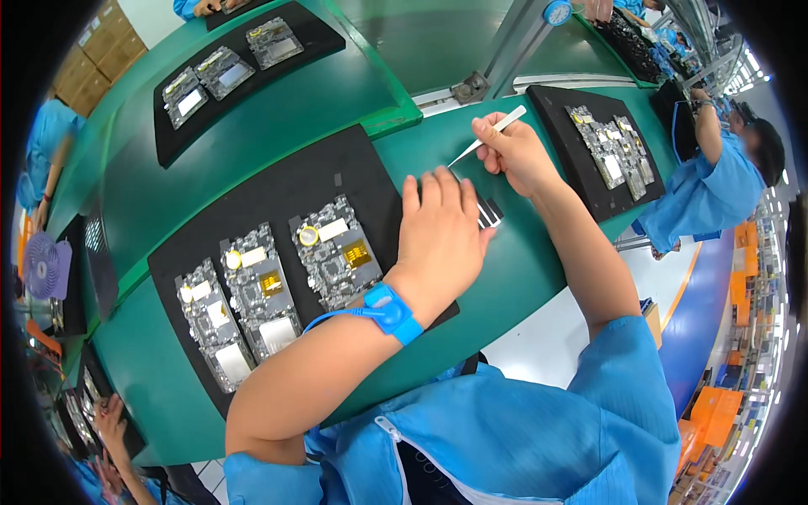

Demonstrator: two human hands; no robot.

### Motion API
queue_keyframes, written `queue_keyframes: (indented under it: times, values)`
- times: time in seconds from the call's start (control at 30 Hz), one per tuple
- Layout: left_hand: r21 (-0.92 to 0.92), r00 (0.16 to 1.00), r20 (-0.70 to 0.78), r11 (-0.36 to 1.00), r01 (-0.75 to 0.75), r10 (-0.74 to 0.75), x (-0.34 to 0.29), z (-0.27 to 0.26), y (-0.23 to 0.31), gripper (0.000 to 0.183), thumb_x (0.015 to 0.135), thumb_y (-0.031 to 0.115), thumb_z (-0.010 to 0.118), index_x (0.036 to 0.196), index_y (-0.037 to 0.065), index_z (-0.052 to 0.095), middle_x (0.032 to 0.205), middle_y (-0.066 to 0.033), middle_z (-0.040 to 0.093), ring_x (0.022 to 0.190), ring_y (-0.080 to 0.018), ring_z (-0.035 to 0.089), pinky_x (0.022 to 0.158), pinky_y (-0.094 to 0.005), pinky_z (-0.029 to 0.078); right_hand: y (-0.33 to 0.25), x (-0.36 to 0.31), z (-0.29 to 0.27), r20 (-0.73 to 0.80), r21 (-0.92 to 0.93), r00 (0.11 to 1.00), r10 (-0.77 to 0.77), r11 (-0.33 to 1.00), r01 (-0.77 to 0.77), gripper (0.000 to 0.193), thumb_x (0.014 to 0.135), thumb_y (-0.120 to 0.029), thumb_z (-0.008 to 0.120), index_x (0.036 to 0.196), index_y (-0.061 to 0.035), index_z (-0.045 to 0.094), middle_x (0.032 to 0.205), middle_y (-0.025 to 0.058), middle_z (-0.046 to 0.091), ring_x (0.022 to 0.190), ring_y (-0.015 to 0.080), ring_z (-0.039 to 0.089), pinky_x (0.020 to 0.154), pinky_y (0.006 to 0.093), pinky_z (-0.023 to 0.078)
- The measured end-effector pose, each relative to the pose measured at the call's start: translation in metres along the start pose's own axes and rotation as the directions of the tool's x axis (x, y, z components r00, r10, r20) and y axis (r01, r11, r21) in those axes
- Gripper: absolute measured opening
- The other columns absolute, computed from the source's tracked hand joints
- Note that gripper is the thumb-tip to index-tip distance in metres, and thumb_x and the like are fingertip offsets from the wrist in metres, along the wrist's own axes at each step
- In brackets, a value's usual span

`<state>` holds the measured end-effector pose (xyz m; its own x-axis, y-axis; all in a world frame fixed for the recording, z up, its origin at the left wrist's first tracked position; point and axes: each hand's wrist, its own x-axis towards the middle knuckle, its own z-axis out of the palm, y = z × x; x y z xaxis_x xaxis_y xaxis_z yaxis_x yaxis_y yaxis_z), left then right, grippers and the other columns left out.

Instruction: The person uses tweezers to place small rectangular components onto circuit boards arranged on a black mat. They repeatedly pick up components from a nearby tray and apply them to specific spots on the boards, then move the mat to process different sets of boards.

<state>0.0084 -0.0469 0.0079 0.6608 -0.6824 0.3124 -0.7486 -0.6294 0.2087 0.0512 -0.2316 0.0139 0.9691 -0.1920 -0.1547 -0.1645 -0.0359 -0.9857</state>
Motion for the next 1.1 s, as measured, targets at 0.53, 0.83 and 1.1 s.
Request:
queue_keyframes:
  times: [0.53,0.83,1.1]
  values:
    - [0.020,0.998,0.053,0.999,-0.039,0.037,0.003,0.013,-0.001,0.059,0.084,0.039,0.058,0.125,-0.003,0.050,0.121,-0.0263,0.048,0.112,-0.0380,0.046,0.101,-0.0476,0.032,0.008,-0.009,0.000,-0.069,-0.097,0.994,-0.081,0.993,0.074,0.026,0.087,-0.025,0.065,0.085,-0.0056,0.049,0.059,0.0027,0.055,0.041,0.0049,0.046,0.038,0.0179,0.031]
    - [0.028,0.999,0.021,0.999,-0.029,0.028,0.002,0.016,0.002,0.059,0.084,0.038,0.058,0.125,-0.004,0.050,0.123,-0.0274,0.047,0.114,-0.0386,0.045,0.102,-0.0484,0.030,0.018,-0.010,-0.005,-0.083,0.183,0.987,-0.134,0.972,0.148,0.022,0.088,-0.023,0.063,0.089,-0.0064,0.049,0.062,0.0049,0.056,0.041,0.0072,0.046,0.039,0.0197,0.033]
    - [-0.019,0.992,0.064,0.994,-0.109,0.110,-0.040,-0.042,0.016,0.064,0.079,0.041,0.060,0.120,-0.007,0.052,0.124,-0.0274,0.047,0.118,-0.0388,0.043,0.100,-0.0468,0.034,0.000,-0.056,0.033,-0.220,0.425,0.974,-0.058,0.893,0.149,0.020,0.091,-0.022,0.060,0.088,-0.0064,0.048,0.062,0.0077,0.057,0.041,0.0096,0.046,0.039,0.0211,0.036]
